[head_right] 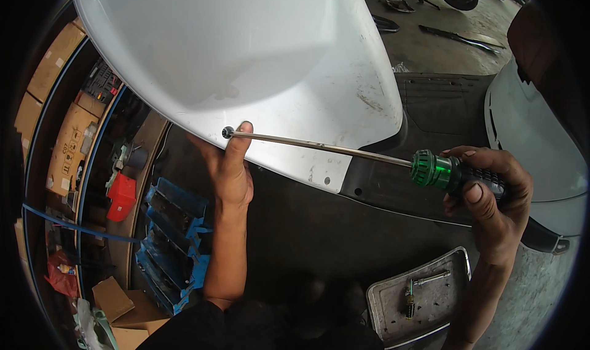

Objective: The person unscrews and removes panels from a scooter using a screwdriver, placing the screws into a metal tray.

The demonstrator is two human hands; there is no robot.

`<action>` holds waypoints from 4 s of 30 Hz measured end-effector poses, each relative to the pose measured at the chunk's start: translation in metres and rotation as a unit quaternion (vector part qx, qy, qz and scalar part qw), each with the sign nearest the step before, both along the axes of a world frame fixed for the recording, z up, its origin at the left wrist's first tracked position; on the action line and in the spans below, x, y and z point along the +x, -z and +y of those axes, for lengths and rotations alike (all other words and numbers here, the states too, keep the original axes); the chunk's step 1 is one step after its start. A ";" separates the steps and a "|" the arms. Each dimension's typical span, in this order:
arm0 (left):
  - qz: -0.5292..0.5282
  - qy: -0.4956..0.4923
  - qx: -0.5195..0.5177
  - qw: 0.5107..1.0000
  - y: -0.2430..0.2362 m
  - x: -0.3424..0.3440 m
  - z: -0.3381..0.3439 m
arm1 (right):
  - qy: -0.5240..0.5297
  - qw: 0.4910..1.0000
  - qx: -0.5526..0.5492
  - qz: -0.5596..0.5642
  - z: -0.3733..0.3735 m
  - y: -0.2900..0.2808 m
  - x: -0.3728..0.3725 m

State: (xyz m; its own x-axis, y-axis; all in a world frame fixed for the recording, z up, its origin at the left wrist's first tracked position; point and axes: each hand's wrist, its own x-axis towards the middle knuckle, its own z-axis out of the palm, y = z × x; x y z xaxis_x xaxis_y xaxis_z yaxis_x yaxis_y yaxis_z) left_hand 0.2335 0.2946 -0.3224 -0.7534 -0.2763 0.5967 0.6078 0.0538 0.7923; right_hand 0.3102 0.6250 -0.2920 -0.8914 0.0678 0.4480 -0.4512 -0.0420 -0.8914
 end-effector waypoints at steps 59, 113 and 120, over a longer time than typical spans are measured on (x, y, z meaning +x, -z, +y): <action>0.084 -0.063 -0.381 0.919 -0.191 0.007 -0.040 | 0.021 0.970 -0.185 0.159 0.006 0.014 -0.034; 0.142 -0.076 -0.397 0.904 -0.331 -0.022 0.047 | -0.236 0.801 -0.363 0.412 0.016 -0.314 -0.102; 0.136 -0.084 -0.407 0.899 -0.331 -0.027 0.041 | 0.116 0.965 -0.115 0.205 0.050 -0.303 -0.100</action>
State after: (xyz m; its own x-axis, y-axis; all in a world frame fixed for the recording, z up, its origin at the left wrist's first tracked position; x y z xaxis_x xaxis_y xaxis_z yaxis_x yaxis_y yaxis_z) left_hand 0.2068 0.3357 0.0083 -0.5366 0.2397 0.8091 0.7029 0.6575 0.2713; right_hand 0.2101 0.6747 0.0108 -0.5918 0.3836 0.7089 -0.7845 -0.0723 -0.6159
